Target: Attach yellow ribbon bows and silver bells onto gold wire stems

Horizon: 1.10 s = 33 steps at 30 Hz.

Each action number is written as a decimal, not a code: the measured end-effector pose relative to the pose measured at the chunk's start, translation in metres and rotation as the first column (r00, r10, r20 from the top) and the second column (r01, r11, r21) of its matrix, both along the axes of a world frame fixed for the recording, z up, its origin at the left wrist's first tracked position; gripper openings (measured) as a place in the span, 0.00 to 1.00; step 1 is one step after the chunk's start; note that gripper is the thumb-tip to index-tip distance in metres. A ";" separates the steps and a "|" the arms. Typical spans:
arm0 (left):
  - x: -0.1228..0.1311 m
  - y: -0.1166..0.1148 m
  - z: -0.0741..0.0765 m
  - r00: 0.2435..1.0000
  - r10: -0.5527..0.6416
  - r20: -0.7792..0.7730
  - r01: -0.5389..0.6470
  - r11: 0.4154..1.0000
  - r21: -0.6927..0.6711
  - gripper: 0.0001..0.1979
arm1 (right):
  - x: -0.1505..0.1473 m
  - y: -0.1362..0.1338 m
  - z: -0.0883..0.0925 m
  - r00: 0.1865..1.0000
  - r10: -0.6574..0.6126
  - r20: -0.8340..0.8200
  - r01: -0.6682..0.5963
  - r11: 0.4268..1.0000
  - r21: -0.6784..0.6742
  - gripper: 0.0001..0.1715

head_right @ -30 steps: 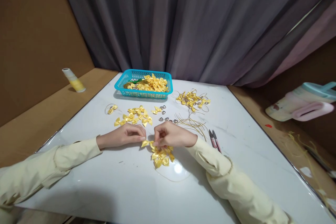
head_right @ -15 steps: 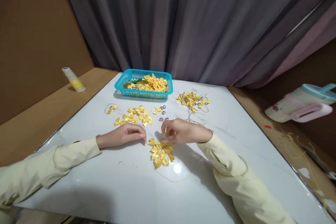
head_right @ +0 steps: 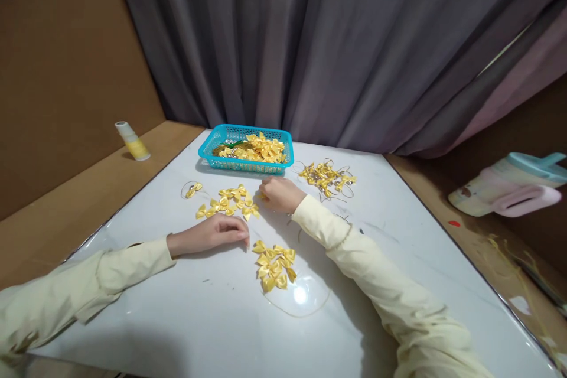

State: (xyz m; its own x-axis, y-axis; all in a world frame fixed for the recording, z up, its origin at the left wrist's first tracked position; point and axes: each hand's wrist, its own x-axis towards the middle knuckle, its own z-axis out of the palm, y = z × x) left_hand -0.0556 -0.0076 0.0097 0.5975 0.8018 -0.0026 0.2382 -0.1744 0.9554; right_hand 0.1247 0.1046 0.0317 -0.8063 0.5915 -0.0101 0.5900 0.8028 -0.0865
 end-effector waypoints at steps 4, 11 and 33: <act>0.002 0.000 -0.002 0.998 0.047 0.049 -0.045 0.999 -0.031 0.11 | -0.004 -0.006 0.005 0.999 0.042 -0.021 -0.042 0.999 0.015 0.10; 0.007 0.004 -0.009 0.923 0.302 0.239 -0.256 0.944 -0.208 0.16 | 0.016 -0.045 0.037 0.966 0.056 -0.254 -0.149 0.918 -0.366 0.12; 0.010 -0.004 -0.011 0.958 0.254 0.131 -0.238 0.963 -0.124 0.10 | 0.021 -0.088 0.015 0.917 -0.077 -0.392 -0.060 0.944 -0.325 0.07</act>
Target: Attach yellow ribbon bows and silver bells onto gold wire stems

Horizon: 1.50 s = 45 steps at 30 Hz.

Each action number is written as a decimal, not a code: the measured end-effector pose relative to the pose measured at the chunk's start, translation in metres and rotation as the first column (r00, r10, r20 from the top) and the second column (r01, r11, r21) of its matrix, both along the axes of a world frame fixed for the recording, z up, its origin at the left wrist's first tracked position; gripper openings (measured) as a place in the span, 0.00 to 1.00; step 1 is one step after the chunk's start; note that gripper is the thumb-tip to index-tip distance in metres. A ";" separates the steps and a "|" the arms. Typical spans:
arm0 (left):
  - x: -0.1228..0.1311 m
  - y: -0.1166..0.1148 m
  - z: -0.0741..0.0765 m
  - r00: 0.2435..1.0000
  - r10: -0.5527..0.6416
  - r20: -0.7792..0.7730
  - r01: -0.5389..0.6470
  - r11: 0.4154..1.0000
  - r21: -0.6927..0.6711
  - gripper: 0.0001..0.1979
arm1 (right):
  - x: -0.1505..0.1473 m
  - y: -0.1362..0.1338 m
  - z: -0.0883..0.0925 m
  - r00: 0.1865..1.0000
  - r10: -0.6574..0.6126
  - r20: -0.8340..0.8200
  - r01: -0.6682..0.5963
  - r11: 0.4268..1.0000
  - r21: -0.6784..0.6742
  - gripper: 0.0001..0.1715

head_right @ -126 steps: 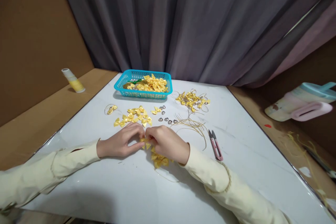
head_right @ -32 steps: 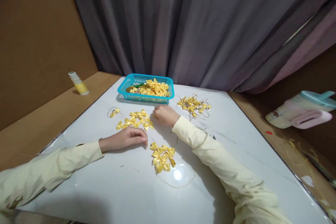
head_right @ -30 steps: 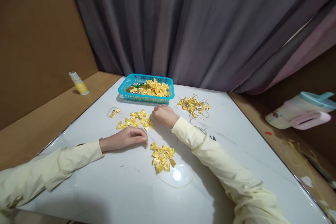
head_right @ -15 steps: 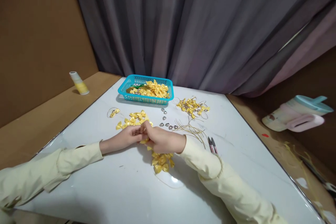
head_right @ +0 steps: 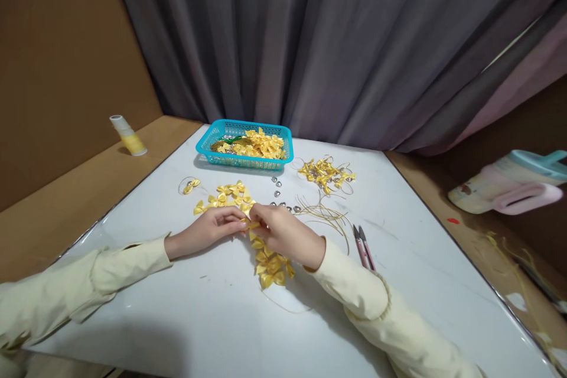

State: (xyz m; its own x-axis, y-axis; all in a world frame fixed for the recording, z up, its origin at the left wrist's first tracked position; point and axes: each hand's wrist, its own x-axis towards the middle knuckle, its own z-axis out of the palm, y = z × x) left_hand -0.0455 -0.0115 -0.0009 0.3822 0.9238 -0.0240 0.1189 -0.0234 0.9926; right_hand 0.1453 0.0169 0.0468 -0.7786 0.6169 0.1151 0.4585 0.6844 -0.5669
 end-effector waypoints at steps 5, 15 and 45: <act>0.001 0.000 0.000 1.000 -0.016 -0.020 0.016 1.000 0.001 0.10 | 0.002 0.003 -0.003 1.000 -0.027 0.008 0.027 0.999 -0.037 0.07; -0.006 -0.006 0.003 0.960 0.020 -0.281 0.150 0.807 0.571 0.05 | -0.002 -0.002 0.004 0.999 0.027 0.043 -0.024 0.997 -0.069 0.07; -0.007 -0.003 0.003 0.872 -0.208 -0.444 0.416 0.793 0.446 0.10 | -0.001 -0.001 0.011 0.985 0.131 0.112 -0.087 0.941 -0.328 0.03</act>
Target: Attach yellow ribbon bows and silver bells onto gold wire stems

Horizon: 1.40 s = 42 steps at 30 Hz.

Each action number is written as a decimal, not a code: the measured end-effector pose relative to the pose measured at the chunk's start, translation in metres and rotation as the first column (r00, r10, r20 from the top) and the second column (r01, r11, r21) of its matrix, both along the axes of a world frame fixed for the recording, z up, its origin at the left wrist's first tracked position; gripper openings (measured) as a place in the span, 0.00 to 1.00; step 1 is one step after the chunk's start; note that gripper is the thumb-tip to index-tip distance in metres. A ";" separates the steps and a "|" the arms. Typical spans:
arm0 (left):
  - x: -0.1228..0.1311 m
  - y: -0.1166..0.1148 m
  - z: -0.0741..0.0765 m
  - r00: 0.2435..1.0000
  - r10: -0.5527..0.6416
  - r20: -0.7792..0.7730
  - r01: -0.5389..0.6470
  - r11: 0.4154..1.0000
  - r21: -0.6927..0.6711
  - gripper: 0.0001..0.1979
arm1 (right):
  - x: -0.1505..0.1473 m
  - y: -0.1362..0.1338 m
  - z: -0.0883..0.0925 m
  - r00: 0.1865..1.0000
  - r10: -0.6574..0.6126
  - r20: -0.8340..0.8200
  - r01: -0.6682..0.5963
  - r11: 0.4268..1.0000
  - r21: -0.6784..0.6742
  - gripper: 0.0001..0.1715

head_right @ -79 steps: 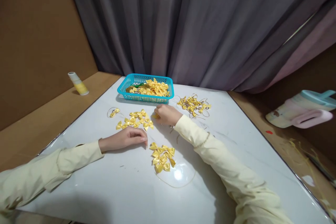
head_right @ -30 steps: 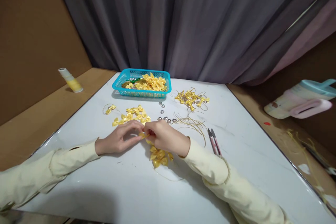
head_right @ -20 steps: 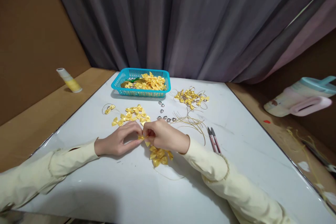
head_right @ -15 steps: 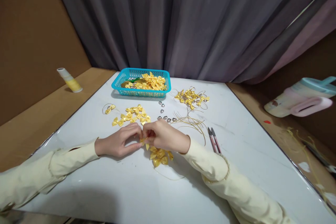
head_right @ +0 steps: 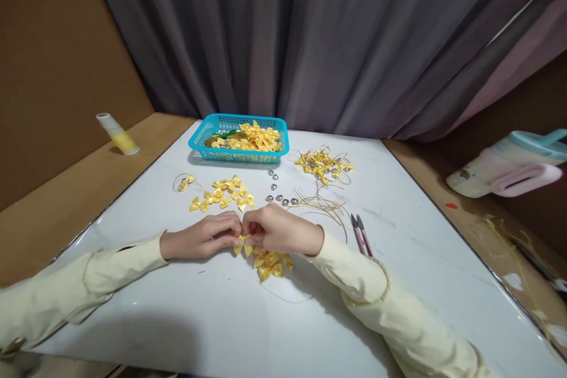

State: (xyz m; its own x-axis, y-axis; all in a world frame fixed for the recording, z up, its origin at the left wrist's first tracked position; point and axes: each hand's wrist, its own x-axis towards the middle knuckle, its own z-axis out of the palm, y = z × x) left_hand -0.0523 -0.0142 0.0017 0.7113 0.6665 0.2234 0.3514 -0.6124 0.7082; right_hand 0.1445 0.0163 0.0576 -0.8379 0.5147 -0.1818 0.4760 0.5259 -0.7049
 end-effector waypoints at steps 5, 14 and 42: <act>0.001 0.000 0.002 1.000 -0.007 0.000 0.007 1.000 -0.014 0.12 | 0.001 0.002 -0.004 0.997 0.071 -0.015 -0.068 0.990 0.126 0.09; -0.002 0.003 0.007 0.992 -0.084 0.097 0.099 0.981 -0.167 0.15 | 0.008 0.008 -0.006 0.996 -0.065 -0.062 0.041 0.944 -0.327 0.06; -0.001 0.007 0.007 0.994 0.057 0.093 -0.016 0.919 -0.393 0.14 | 0.004 0.008 -0.012 0.977 -0.208 -0.039 0.162 0.855 -0.492 0.05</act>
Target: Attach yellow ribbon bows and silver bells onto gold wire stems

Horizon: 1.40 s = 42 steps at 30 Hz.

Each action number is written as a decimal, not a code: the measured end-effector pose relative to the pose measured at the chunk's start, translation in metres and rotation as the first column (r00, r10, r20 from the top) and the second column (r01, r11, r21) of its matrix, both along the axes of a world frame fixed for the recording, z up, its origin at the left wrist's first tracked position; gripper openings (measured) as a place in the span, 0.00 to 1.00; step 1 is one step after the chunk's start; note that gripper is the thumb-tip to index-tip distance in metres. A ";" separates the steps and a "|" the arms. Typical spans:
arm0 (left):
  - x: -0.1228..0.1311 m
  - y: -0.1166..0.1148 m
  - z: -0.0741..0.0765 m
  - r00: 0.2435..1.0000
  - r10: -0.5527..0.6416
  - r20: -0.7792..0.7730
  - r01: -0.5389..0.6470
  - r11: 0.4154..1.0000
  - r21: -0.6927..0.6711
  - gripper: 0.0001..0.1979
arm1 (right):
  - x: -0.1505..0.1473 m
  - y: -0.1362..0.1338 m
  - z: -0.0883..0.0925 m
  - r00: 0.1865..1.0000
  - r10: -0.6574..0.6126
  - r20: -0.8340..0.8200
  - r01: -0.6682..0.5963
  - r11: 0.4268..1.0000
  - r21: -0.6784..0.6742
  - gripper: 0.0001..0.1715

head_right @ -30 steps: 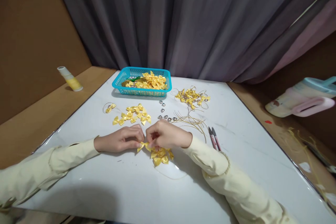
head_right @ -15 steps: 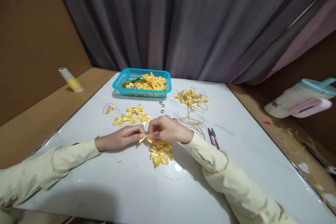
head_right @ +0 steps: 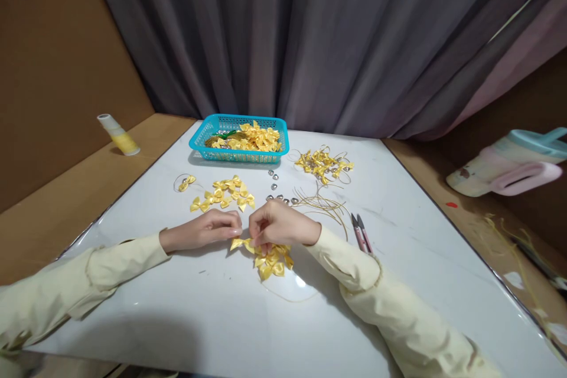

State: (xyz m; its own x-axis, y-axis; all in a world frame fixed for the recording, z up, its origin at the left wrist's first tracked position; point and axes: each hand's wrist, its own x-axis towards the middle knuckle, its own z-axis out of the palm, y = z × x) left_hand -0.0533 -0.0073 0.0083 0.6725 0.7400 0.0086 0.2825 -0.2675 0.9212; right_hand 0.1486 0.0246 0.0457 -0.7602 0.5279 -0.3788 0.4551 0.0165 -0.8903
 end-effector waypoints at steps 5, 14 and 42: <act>-0.002 0.000 -0.001 1.000 -0.018 -0.001 0.018 1.000 0.010 0.15 | 0.001 0.001 -0.003 1.000 0.010 -0.016 -0.010 1.000 -0.023 0.04; -0.002 0.001 -0.004 1.000 0.018 0.016 -0.018 1.000 0.001 0.13 | 0.002 0.002 -0.003 0.999 0.026 -0.023 -0.026 0.999 -0.027 0.07; 0.001 0.000 -0.005 0.985 0.110 0.130 -0.082 0.976 -0.200 0.10 | 0.004 0.004 0.001 0.994 0.109 -0.012 -0.108 0.992 0.058 0.08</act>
State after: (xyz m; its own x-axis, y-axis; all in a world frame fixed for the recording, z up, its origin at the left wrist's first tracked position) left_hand -0.0520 -0.0078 0.0028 0.6005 0.7979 -0.0523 0.1636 -0.0586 0.9848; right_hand 0.1531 0.0282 0.0468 -0.8196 0.4621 -0.3387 0.4345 0.1161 -0.8931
